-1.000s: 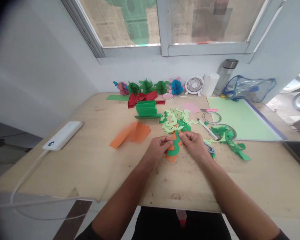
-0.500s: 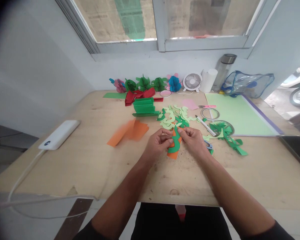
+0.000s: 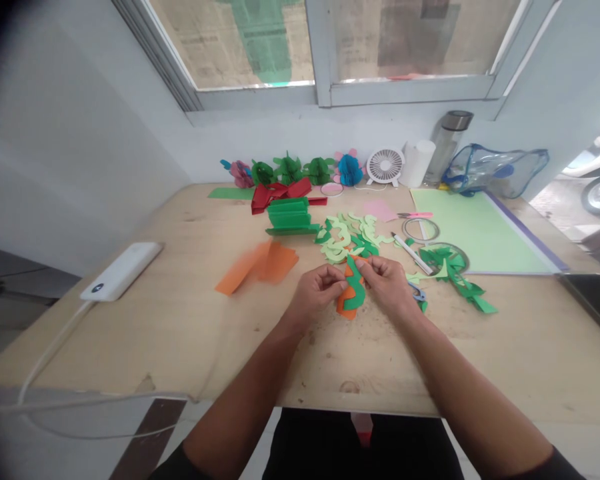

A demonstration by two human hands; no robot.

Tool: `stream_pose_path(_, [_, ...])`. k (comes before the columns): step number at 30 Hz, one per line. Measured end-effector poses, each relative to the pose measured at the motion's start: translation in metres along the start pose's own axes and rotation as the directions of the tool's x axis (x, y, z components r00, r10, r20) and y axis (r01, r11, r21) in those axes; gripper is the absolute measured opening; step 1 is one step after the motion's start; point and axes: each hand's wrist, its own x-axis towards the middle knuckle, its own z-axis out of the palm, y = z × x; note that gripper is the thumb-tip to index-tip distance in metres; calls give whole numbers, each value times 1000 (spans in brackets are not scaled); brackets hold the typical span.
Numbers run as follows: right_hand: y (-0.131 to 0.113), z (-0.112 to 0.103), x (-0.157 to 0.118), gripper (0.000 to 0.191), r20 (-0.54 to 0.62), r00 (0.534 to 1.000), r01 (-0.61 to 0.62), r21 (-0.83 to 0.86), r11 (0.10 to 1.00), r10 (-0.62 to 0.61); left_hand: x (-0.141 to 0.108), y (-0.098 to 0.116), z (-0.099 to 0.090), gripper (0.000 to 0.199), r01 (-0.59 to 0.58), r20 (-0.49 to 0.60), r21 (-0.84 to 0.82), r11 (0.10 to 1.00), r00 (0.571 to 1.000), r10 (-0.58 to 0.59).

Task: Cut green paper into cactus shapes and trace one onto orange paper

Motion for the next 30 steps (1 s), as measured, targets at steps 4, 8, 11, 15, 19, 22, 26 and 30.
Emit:
stream_pose_path(4, [1, -1, 0, 51, 9, 1000, 19, -19, 1000, -19, 1, 0, -2, 13, 41, -5, -8, 999, 999, -41])
stream_pose_path(8, [-2, -1, -1, 51, 3, 1000, 10, -20, 1000, -10, 1, 2, -3, 11, 84, 23, -3, 996, 996, -84])
stream_pose_path(11, [-2, -2, 0, 52, 25, 1000, 11, -10, 1000, -11, 1, 5, -4, 10, 107, 41, 14, 994, 993, -108])
stream_pose_path(15, [0, -5, 1, 52, 80, 997, 10, 7, 1000, -10, 0, 7, -4, 11, 132, 47, 35, 991, 990, -134])
stream_pose_path(19, [2, -6, 2, 50, 106, 994, 6, 12, 1000, -7, -1, 7, -4, 11, 127, 25, 44, 991, 991, -128])
stream_pose_path(22, [1, -6, 1, 49, 108, 994, 1, 11, 1000, -3, -1, 8, -3, 10, 131, 23, 35, 991, 991, -131])
stream_pose_path(26, [1, -6, 1, 50, 85, 996, 7, -3, 1000, -7, -1, 8, -2, 11, 148, 4, 20, 989, 989, -148])
stream_pose_path(30, [-1, -5, 1, 51, 81, 997, 17, -31, 999, -14, -1, 7, -1, 11, 142, -16, 5, 990, 990, -142])
